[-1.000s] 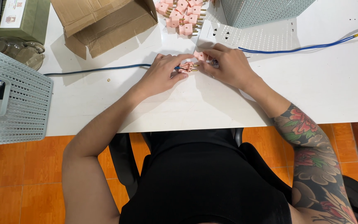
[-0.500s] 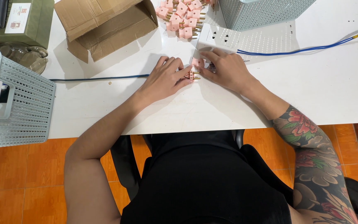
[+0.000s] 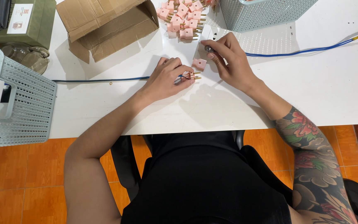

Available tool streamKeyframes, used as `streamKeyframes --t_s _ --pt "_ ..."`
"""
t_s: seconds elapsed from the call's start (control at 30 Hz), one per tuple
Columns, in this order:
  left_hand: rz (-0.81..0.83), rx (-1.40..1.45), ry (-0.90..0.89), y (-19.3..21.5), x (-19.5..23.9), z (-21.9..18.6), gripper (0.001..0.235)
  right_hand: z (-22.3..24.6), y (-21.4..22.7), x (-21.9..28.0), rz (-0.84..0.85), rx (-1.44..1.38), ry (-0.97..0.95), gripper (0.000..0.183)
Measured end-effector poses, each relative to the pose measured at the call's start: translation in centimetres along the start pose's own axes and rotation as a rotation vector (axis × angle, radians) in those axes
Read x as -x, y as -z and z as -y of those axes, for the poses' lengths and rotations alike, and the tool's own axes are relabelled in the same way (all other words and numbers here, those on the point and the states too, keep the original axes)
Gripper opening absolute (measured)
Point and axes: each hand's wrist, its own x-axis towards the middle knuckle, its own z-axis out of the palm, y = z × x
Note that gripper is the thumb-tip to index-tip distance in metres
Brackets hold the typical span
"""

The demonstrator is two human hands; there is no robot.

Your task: The person uses a screwdriver to tighten screws on small pink electrical components with metal prongs. They handle the components one at a time, adjusting and securing them on a white table.

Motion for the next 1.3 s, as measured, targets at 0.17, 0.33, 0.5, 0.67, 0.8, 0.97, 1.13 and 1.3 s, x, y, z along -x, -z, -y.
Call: streamKeyframes --t_s 0.17,0.33,0.5,0.67,0.8,0.97,1.13,1.3 --pt "-0.005 0.049 0.018 -0.4 0.2 0.0 0.017 1.2 0.3 -0.6 -0.136 -0.089 -0.036 0.025" --pt "0.042 0.118 0.056 -1.2 0.5 0.7 0.019 0.0 -0.6 -0.1 -0.285 -0.598 -0.246 0.029" --pt "0.038 0.118 0.069 -1.2 0.5 0.7 0.022 0.0 -0.8 0.3 -0.294 -0.639 -0.226 0.026" --pt "0.054 0.092 0.052 -1.5 0.6 1.8 0.027 0.0 -1.3 0.1 -0.232 -0.501 -0.155 0.028" --pt "0.086 0.105 0.079 -1.6 0.6 1.5 0.036 -0.6 -1.8 0.2 -0.169 -0.508 -0.095 0.026" --pt "0.099 0.097 0.083 -1.5 0.7 1.4 0.038 -1.3 -2.4 0.8 -0.162 -0.495 -0.051 0.028" --pt "0.095 0.078 0.063 -1.7 0.6 1.8 0.038 -0.5 -2.6 0.7 -0.181 -0.494 -0.098 0.034" --pt "0.123 0.081 0.091 -1.7 0.7 1.8 0.039 0.2 -2.4 0.7 -0.185 -0.412 -0.176 0.038"
